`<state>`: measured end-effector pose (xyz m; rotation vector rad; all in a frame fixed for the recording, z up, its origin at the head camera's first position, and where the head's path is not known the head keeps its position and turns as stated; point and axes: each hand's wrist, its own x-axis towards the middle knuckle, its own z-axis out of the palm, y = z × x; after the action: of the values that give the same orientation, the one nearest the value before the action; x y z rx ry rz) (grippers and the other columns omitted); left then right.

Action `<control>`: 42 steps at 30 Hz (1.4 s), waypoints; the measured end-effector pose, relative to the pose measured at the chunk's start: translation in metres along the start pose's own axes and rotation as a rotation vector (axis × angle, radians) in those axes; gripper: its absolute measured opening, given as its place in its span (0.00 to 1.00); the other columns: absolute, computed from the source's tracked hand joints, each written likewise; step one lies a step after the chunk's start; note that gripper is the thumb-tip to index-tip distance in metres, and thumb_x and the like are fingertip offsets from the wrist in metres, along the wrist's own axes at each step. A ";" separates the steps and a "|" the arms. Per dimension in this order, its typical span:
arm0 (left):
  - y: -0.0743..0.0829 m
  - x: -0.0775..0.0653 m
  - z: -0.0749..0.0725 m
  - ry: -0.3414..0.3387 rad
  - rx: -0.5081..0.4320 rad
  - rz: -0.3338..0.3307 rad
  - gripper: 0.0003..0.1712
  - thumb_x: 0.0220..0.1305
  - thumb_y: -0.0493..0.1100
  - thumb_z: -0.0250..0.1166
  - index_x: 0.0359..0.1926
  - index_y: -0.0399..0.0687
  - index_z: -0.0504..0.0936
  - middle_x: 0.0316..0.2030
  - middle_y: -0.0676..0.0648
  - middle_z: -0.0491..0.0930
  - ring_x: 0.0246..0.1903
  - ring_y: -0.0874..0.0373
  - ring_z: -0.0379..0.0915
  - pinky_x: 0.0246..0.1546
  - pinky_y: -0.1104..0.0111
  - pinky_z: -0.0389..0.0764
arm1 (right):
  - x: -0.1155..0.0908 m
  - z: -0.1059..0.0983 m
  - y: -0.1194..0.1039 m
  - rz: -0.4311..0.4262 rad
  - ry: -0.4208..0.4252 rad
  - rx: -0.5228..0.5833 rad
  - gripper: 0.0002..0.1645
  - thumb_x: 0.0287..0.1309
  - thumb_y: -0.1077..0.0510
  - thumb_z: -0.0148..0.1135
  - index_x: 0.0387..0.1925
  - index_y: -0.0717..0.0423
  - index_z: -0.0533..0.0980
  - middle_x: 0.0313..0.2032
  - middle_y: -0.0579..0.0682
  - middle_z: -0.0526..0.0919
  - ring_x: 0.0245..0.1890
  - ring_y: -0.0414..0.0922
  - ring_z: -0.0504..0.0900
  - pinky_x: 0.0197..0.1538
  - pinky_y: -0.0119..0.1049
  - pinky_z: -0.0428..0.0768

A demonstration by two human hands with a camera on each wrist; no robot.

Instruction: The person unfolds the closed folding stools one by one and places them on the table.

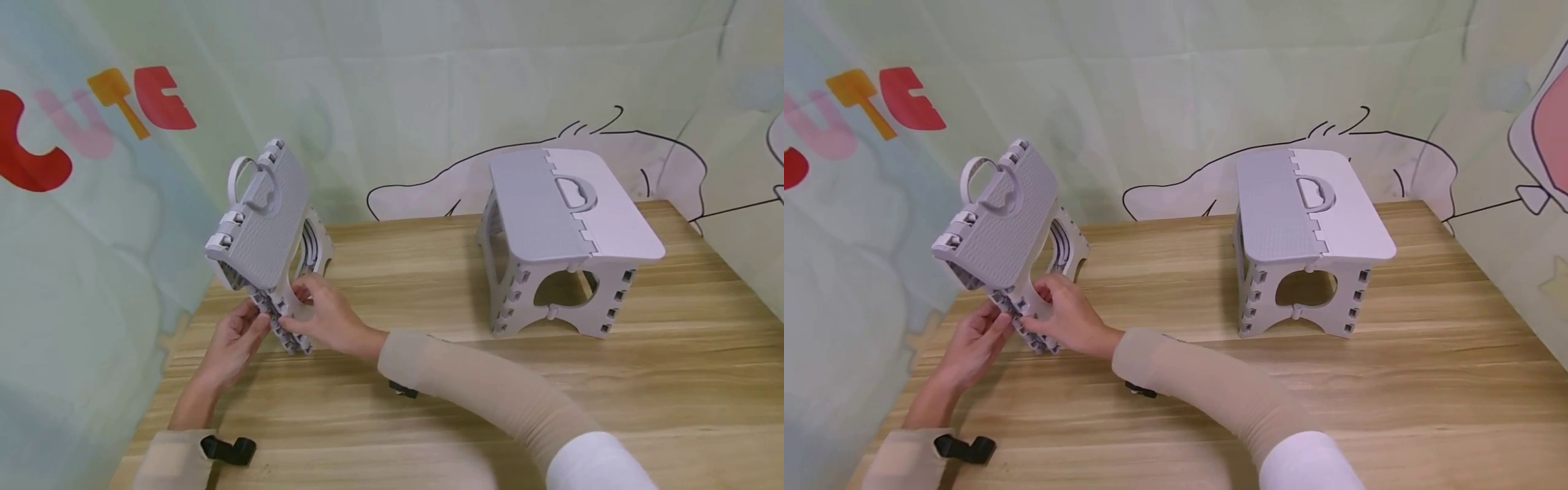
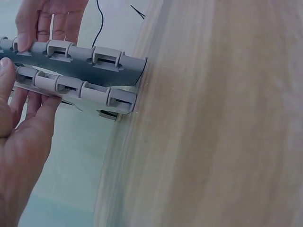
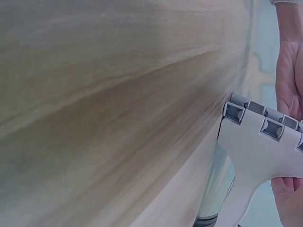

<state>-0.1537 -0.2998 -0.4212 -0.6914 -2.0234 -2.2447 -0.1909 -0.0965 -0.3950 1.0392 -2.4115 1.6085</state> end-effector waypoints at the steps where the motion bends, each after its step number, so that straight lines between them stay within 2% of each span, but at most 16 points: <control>1: 0.000 0.000 0.000 0.000 0.002 0.000 0.21 0.76 0.28 0.46 0.61 0.49 0.74 0.56 0.51 0.78 0.56 0.64 0.74 0.58 0.73 0.74 | 0.000 -0.001 0.000 0.001 0.000 0.005 0.25 0.56 0.60 0.74 0.51 0.61 0.73 0.46 0.49 0.77 0.48 0.44 0.78 0.52 0.19 0.75; 8: -0.001 0.001 0.001 0.002 0.009 0.017 0.21 0.76 0.28 0.46 0.61 0.50 0.75 0.55 0.52 0.79 0.56 0.65 0.74 0.57 0.74 0.75 | -0.003 -0.006 0.001 0.007 0.001 0.039 0.25 0.55 0.63 0.74 0.52 0.62 0.73 0.46 0.50 0.77 0.46 0.37 0.75 0.54 0.23 0.77; 17: -0.004 0.001 0.001 0.000 -0.027 0.043 0.22 0.76 0.28 0.46 0.61 0.48 0.75 0.54 0.51 0.79 0.55 0.64 0.75 0.57 0.73 0.75 | -0.007 -0.014 0.002 0.020 -0.013 0.079 0.24 0.54 0.64 0.74 0.50 0.62 0.72 0.45 0.51 0.77 0.46 0.38 0.76 0.54 0.23 0.76; 25: -0.006 0.002 0.000 -0.012 -0.024 0.052 0.22 0.76 0.27 0.45 0.63 0.43 0.73 0.56 0.49 0.78 0.56 0.62 0.74 0.58 0.72 0.75 | -0.010 -0.020 0.002 0.029 -0.009 0.070 0.25 0.54 0.65 0.75 0.50 0.63 0.73 0.45 0.51 0.77 0.46 0.39 0.76 0.53 0.22 0.77; 32: -0.005 0.001 0.000 -0.007 0.013 0.032 0.22 0.76 0.28 0.45 0.66 0.42 0.71 0.58 0.48 0.76 0.58 0.62 0.73 0.59 0.72 0.74 | -0.013 -0.025 0.003 0.048 -0.006 0.094 0.25 0.53 0.66 0.75 0.50 0.63 0.72 0.45 0.51 0.77 0.45 0.39 0.76 0.53 0.22 0.77; 42: -0.005 0.001 0.001 -0.005 -0.014 0.025 0.23 0.76 0.28 0.46 0.66 0.44 0.71 0.59 0.46 0.76 0.59 0.62 0.72 0.59 0.72 0.74 | -0.017 -0.030 0.006 0.043 -0.006 0.114 0.25 0.52 0.67 0.75 0.50 0.64 0.72 0.45 0.53 0.78 0.46 0.41 0.77 0.53 0.23 0.77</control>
<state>-0.1556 -0.2978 -0.4258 -0.7198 -1.9922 -2.2473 -0.1907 -0.0614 -0.3930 1.0161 -2.3871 1.7779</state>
